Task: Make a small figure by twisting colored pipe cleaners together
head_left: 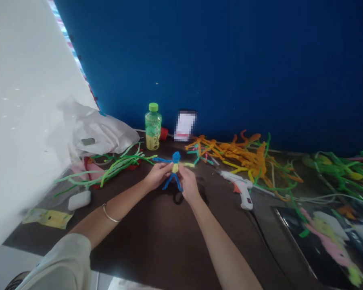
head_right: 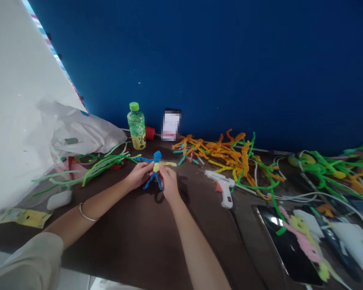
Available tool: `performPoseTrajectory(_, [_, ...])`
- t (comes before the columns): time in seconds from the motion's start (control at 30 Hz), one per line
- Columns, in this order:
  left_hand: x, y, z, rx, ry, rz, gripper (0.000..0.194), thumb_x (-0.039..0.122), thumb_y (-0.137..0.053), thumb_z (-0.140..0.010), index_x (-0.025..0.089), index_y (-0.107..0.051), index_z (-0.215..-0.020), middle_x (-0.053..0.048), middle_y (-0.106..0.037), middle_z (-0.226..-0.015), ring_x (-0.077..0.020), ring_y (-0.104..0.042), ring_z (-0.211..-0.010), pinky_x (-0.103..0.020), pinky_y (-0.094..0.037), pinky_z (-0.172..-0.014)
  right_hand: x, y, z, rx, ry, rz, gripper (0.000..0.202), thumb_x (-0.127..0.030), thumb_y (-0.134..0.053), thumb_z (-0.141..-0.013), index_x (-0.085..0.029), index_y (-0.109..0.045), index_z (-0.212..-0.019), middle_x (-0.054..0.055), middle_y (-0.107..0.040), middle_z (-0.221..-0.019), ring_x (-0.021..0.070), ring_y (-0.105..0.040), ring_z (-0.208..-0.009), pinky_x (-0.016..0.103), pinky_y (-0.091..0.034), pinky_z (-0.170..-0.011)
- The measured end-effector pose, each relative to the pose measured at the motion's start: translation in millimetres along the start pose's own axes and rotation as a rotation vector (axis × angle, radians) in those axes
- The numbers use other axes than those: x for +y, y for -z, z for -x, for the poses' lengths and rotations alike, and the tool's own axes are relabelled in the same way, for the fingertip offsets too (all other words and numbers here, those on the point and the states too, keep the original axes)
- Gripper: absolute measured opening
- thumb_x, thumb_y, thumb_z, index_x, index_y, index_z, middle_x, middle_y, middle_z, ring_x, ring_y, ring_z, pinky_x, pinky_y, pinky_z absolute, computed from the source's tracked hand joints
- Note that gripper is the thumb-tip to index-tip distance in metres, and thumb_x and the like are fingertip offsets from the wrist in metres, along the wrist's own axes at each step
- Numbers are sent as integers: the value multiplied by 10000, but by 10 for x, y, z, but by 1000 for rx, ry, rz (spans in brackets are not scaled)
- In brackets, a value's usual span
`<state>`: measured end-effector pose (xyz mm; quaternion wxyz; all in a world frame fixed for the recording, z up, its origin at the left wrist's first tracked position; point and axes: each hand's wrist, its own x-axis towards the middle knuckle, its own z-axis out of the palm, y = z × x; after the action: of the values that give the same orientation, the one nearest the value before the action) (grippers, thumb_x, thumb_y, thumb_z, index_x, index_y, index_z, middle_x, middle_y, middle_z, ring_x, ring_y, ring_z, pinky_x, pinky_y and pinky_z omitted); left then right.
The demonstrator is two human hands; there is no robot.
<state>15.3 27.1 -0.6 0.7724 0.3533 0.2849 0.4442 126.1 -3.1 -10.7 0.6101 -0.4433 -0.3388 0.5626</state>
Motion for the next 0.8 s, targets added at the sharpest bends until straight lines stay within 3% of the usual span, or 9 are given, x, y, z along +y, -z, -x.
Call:
performPoseTrajectory(0.2, [-17, -7, 11, -20, 8, -38, 320, 416, -663, -637, 101, -608, -640, -19, -562, -564, -94, -531, -532, -221, -429, -537, -25, 39, -2, -53, -7, 200, 344, -502, -616, -661, -159, -603, -645, -33, -512, -476, 75, -426, -400, 207, -362, -407])
performPoseTrajectory(0.4, [-93, 38, 6, -1, -61, -243, 343, 402, -689, -607, 89, -645, -741, -22, -589, -620, -74, -500, -541, -204, -379, -536, -112, -6, 39, -17, 142, 447, 366, -509, -575, -687, -150, -643, -706, 30, -618, -583, 143, -543, -524, 261, -432, -515])
performPoseTrajectory(0.57, [-99, 49, 16, -18, -78, -309, 361, 406, -663, -639, 70, -658, -771, -54, -609, -647, -82, -500, -558, -209, -376, -547, -108, -50, 67, 1, 211, 463, 324, -460, -537, -727, -158, -645, -773, 48, -651, -671, 164, -558, -585, 292, -458, -574])
performPoseTrajectory(0.8, [-103, 36, 31, -37, -143, -351, 336, 408, -636, -667, 81, -661, -742, -44, -602, -633, -82, -488, -553, -206, -380, -539, -91, -68, 99, 23, 233, 433, 244, -398, -534, -740, -176, -636, -743, 31, -635, -626, 154, -532, -552, 278, -450, -538])
